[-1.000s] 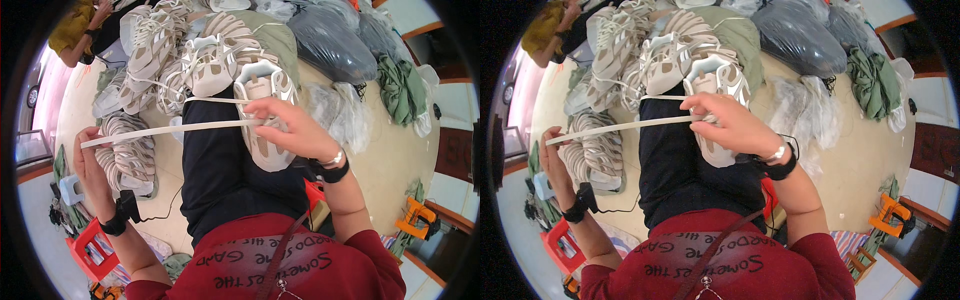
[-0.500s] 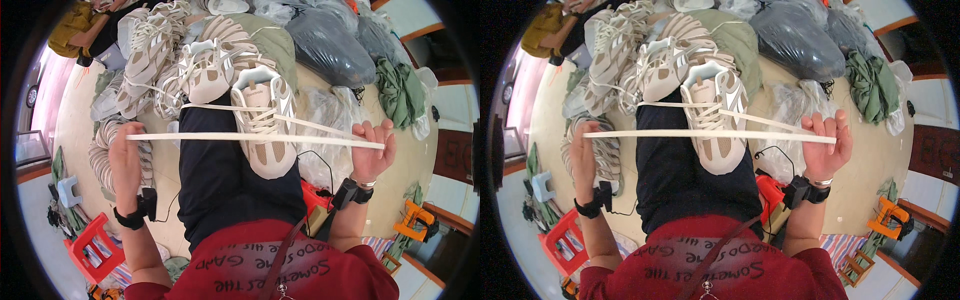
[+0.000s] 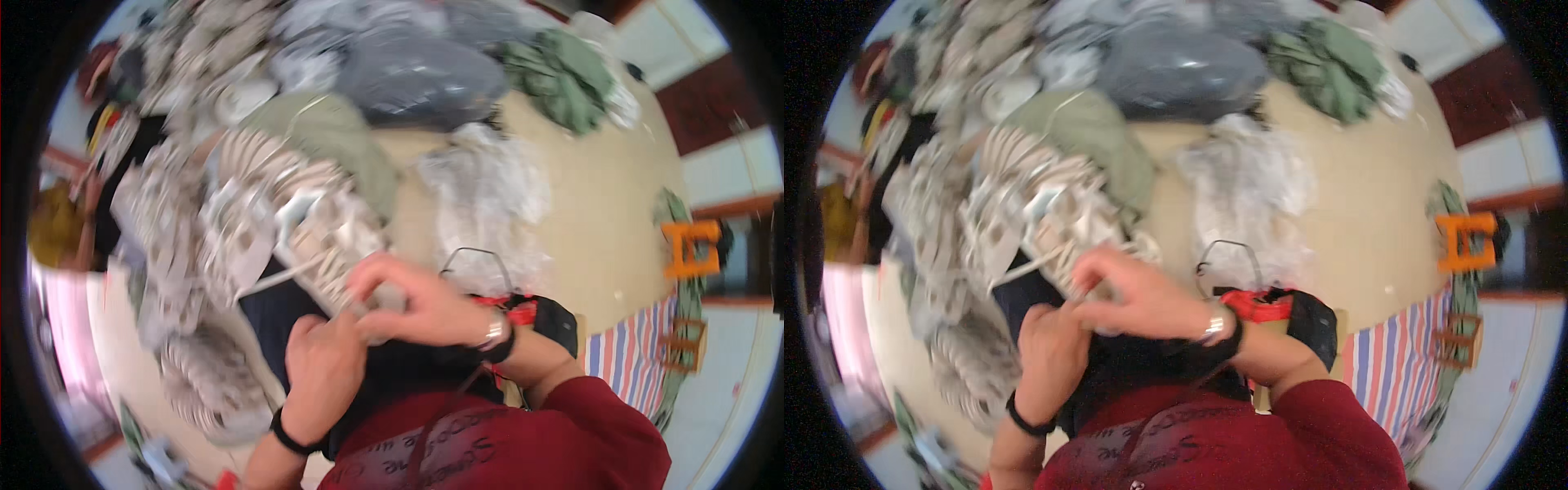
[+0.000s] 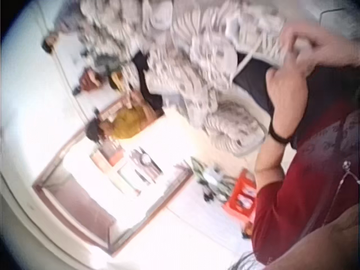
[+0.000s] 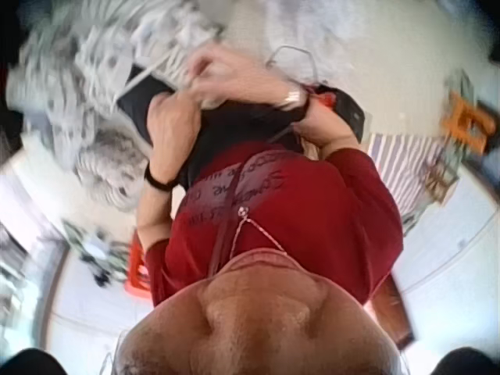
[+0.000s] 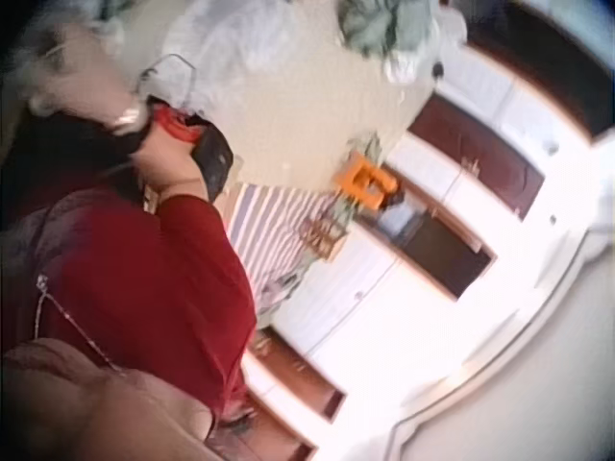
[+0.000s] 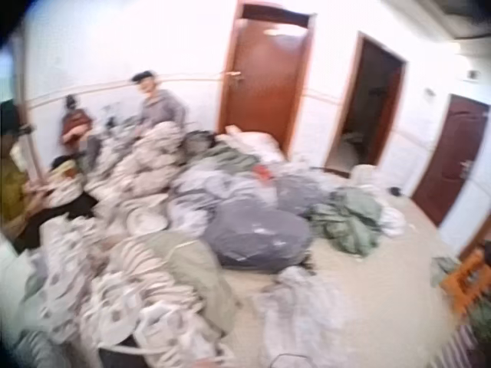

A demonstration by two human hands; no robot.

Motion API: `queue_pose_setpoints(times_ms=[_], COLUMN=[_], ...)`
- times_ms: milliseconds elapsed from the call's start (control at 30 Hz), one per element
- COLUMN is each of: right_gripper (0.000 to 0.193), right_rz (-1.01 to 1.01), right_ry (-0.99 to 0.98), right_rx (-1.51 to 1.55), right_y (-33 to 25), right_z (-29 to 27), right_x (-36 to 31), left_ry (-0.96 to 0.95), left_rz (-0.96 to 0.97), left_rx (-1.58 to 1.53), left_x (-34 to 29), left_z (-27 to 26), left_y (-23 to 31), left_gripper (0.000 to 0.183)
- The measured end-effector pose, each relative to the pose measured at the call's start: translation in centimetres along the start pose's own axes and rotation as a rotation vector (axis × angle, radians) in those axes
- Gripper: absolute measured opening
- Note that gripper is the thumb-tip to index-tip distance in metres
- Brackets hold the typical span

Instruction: Lacing a series of shoes manually while sitting on the floor.

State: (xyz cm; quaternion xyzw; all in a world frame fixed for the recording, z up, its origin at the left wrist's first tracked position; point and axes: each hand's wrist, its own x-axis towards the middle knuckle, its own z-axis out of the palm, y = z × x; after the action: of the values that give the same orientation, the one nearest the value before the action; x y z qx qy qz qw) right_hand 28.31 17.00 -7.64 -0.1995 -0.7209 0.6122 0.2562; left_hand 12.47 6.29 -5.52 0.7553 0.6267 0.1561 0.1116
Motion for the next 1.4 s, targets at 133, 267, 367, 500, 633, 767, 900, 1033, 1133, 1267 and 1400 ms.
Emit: queue_pose_setpoints(times_ms=[133,267,367,500,633,767,900,1033,1133,1267,1400], right_gripper=[0.026,0.029,0.031,0.026,0.024,0.024,0.027,0.021,0.015,0.013,0.015], right_rz=[0.229,0.113,0.017,0.056,-0.015,-0.009,-0.030,-0.026,-0.023,0.089,0.112], right_ry=[-0.076,-0.008,0.072,-0.060,-0.144,-0.185,-0.204,-0.277,-0.243,-0.326,-0.321], right_rx=[0.334,0.237,0.122,0.205,0.153,0.111,0.011,-0.038,-0.078,-0.074,-0.133], right_y=[2.4,2.4,3.8,3.7,4.3,4.3,3.5,3.0,2.2,0.7,0.5], right_z=[2.1,1.2,0.7,0.5,1.0,2.0,1.6,1.2,1.1,0.5,0.6], right_x=[-0.6,-2.1,-3.2,-3.0,-2.1,-1.8,-3.2,-2.9,-2.5,-1.1,-0.5], left_ry=[-0.156,-0.247,-0.232,-0.295,-0.412,-0.345,-0.489,-0.375,-0.363,-0.369,-0.221], left_rz=[0.020,0.032,0.153,0.077,0.000,0.006,0.056,0.006,0.007,0.000,-0.100], left_rx=[0.117,0.028,-0.028,-0.069,-0.154,-0.143,-0.153,-0.156,-0.069,-0.064,-0.272], left_x=[-0.1,-0.3,1.6,2.0,1.7,0.6,-0.6,-1.1,-1.5,-1.3,-2.1], left_z=[-1.0,0.4,-0.2,-0.7,-1.9,-2.2,-0.9,-0.1,0.1,-0.8,-0.4], left_y=[0.5,-0.2,1.0,0.6,0.5,-0.1,-1.2,-0.8,-1.0,-0.7,-2.1], left_gripper=[0.023,0.014,0.021,0.021,0.020,0.020,0.020,0.024,0.025,0.028,0.023])
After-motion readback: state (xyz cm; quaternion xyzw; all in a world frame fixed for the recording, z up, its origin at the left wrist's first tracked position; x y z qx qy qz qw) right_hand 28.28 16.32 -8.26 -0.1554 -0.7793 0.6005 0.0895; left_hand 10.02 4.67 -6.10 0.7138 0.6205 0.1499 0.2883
